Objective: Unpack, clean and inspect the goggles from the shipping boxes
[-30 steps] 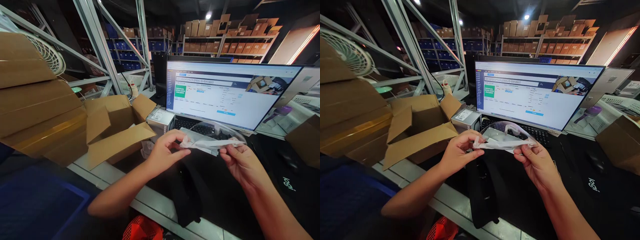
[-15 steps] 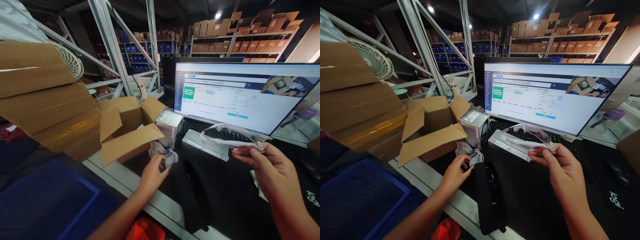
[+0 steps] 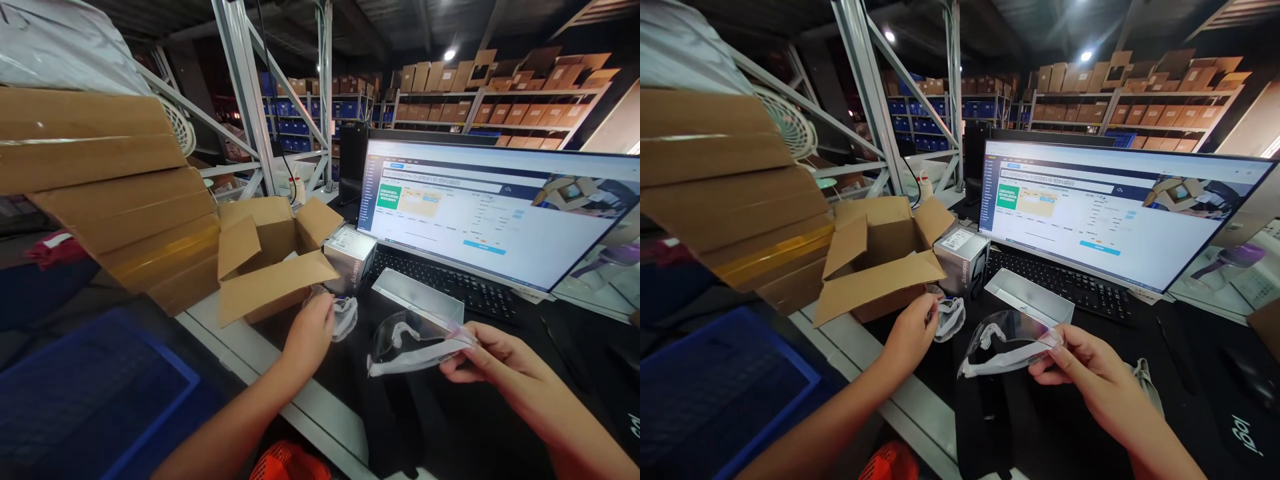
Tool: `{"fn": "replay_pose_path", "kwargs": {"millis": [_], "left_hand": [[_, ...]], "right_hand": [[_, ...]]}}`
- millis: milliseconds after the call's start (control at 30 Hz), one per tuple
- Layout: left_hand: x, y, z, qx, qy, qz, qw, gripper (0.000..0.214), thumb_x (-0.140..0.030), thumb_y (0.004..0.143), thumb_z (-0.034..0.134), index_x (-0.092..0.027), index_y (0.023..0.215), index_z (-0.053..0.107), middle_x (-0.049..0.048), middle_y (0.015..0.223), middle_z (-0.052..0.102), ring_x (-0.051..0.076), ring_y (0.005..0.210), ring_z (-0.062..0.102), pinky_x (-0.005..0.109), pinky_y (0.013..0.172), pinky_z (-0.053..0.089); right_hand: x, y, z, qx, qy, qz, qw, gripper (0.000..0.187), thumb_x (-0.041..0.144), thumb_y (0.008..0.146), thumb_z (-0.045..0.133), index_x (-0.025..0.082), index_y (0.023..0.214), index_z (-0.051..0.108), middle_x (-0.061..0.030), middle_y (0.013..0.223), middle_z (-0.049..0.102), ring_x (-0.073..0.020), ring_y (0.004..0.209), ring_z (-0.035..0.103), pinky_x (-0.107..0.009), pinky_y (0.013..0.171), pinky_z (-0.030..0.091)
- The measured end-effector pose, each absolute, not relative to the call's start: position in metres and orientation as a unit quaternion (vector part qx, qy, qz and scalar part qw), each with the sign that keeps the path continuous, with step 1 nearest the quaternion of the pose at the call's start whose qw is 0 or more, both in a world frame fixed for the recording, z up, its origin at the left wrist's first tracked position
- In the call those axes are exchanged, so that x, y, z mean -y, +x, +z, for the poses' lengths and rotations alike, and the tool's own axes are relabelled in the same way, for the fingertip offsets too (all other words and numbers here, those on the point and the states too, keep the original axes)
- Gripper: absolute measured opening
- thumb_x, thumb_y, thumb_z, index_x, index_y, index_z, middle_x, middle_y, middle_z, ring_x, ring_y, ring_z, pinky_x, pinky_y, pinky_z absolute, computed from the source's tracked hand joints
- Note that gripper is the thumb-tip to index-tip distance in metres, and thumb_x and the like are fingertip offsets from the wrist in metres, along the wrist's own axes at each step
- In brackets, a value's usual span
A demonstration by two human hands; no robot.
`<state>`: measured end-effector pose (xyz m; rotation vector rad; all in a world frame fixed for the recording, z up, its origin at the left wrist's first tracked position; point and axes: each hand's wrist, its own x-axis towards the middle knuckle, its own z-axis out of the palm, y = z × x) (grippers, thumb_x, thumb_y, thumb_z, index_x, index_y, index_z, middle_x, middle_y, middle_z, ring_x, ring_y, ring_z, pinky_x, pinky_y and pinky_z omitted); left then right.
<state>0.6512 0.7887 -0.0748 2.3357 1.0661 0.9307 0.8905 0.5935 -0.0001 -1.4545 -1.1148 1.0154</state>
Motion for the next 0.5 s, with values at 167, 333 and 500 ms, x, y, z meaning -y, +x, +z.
{"fn": "replay_pose_path", "kwargs": {"millis": [167, 333, 500], "left_hand": [[-0.763, 0.646, -0.056, -0.325, 0.85, 0.326, 0.255, 0.021, -0.02, 0.092, 0.042, -0.021, 0.098, 0.062, 0.011, 0.135, 0.058, 0.024, 0.119, 0.059, 0.04, 0.1, 0.048], [-0.743, 0.642, -0.062, -0.332, 0.807, 0.297, 0.387, 0.056, -0.024, 0.087, 0.054, -0.027, 0.143, 0.049, 0.0081, 0.126, 0.066, 0.025, 0.113, 0.064, 0.039, 0.095, 0.053], [-0.743, 0.631, -0.078, -0.292, 0.813, 0.28, 0.42, 0.065, -0.017, 0.087, 0.055, -0.034, 0.149, 0.044, 0.0034, 0.144, 0.056, 0.026, 0.13, 0.055, 0.042, 0.108, 0.047]], "right_hand": [[-0.59, 0.887, -0.007, 0.504, -0.585, 0.291, 0.565, 0.02, 0.04, 0.093, 0.063, 0.023, 0.099, 0.073, -0.0049, 0.092, 0.072, -0.0185, 0.082, 0.073, -0.024, 0.075, 0.063], [-0.581, 0.88, -0.005, 0.535, -0.644, 0.119, 0.534, 0.02, 0.04, 0.093, 0.063, 0.024, 0.098, 0.074, -0.0043, 0.097, 0.073, -0.0161, 0.08, 0.071, -0.016, 0.071, 0.059], [-0.579, 0.876, -0.003, 0.469, -0.693, 0.099, 0.538, 0.026, 0.046, 0.092, 0.062, 0.024, 0.103, 0.072, -0.0053, 0.094, 0.076, -0.0204, 0.081, 0.073, -0.024, 0.074, 0.063]]}}
